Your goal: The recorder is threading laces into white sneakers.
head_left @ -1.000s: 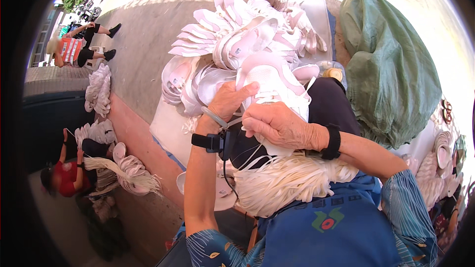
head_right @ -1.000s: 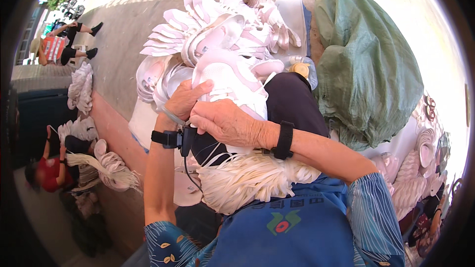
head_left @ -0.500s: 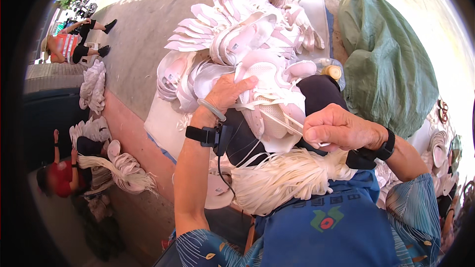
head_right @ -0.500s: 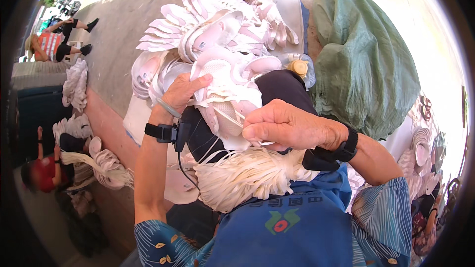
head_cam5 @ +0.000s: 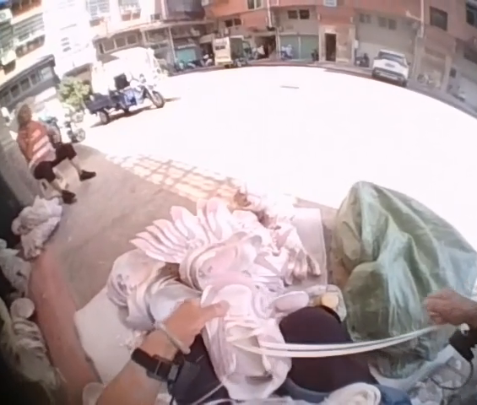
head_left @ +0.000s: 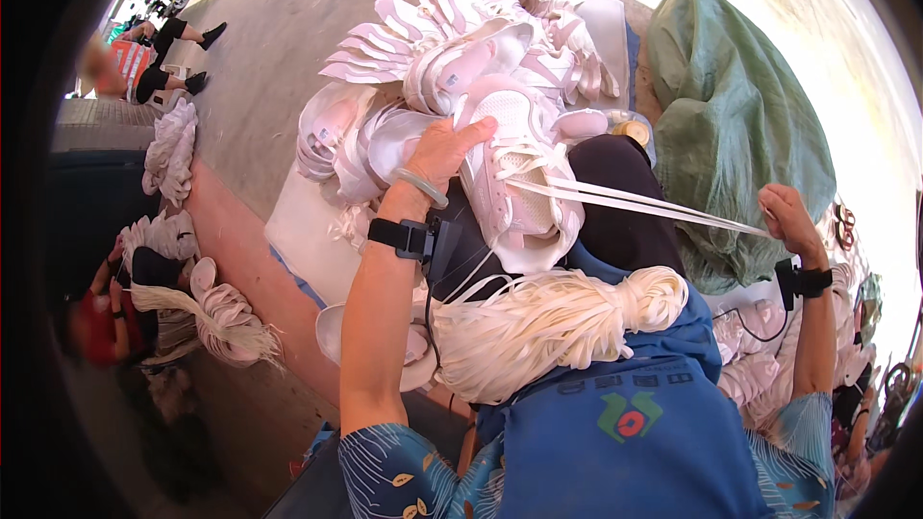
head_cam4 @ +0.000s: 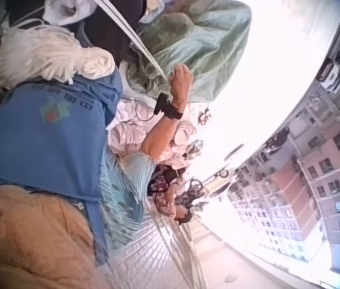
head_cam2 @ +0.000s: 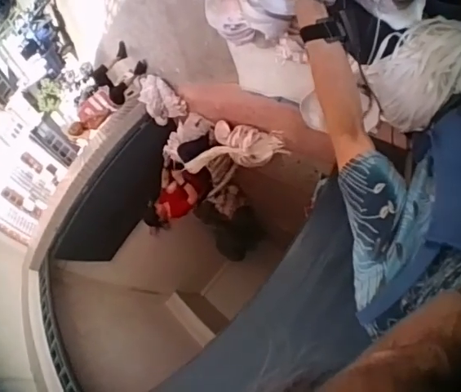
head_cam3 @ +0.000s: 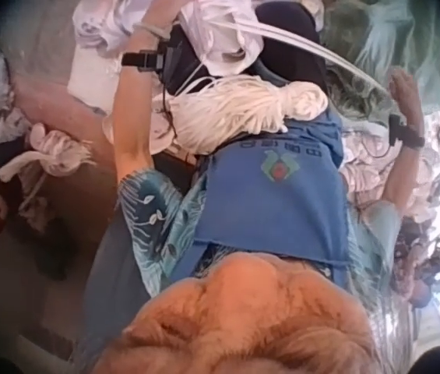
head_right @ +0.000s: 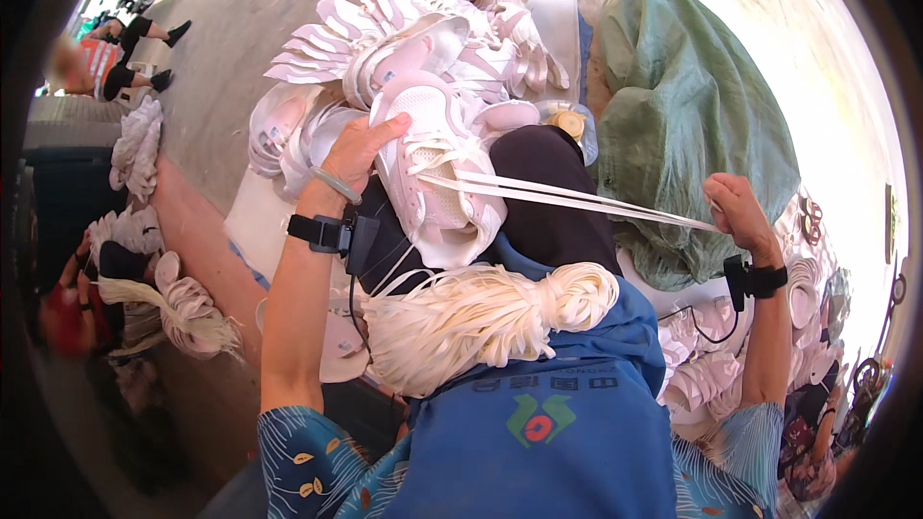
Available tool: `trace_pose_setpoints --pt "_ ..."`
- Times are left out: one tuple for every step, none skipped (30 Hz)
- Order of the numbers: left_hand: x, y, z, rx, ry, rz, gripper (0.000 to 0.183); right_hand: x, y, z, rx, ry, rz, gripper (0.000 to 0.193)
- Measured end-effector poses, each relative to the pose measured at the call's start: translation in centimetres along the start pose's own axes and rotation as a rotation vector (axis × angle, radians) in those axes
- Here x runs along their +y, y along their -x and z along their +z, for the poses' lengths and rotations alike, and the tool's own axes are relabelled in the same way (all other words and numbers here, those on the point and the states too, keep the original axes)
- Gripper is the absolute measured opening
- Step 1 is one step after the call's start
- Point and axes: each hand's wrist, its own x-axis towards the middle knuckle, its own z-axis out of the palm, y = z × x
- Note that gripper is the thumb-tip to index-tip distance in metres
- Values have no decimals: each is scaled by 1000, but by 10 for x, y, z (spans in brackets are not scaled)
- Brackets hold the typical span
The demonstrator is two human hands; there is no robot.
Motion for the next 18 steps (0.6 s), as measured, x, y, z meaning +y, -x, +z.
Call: trace_pose_setpoints --pt "-1 5 -1 14 76 -6 44 -17 -4 23 2 103 -99 25" --pt "-1 10 -3 29 153 -15 45 -36 -5 48 3 206 -196 23" --pt "-2 12 -4 27 150 -19 45 -50 -9 68 -22 222 -329 21" --pt "-3 14 -6 -5 170 -36 46 -66 -11 87 -50 237 -468 20" --pt "-3 15 -8 -42 194 -50 48 -89 -4 108 -85 173 -493 20" --pt "-5 17 -10 -69 215 -67 49 -111 4 131 -130 105 -520 20" --pt "-2 20 -8 -69 212 -69 49 -129 10 151 -177 236 -644 22" --pt "3 22 -6 -177 167 -37 50 -143 14 167 -218 369 -765 26" --pt "8 22 -3 -290 121 -3 50 -143 17 187 -142 487 -897 35" --pt "13 21 -1 -306 116 4 50 -136 16 207 -60 610 -1026 46" --pt "15 20 -1 -288 38 -25 50 -130 12 224 -73 712 -970 52" --pt "14 19 -1 -269 -35 -56 51 -127 9 233 -92 815 -908 59" --pt "11 18 0 -230 29 -85 51 -128 6 234 -122 804 -881 53" --pt "8 19 -2 -238 33 -83 51 -130 1 236 -117 810 -875 53" --pt "6 23 -3 -196 121 -101 51 -129 -4 238 -109 793 -884 49" --pt "3 25 -3 -154 209 -120 50 -128 -10 239 -101 775 -892 45" --pt "0 23 0 -160 217 -120 50 -126 -17 241 -108 794 -881 39" --pt "-6 24 0 -141 298 -69 47 -125 -22 243 -113 796 -879 39"
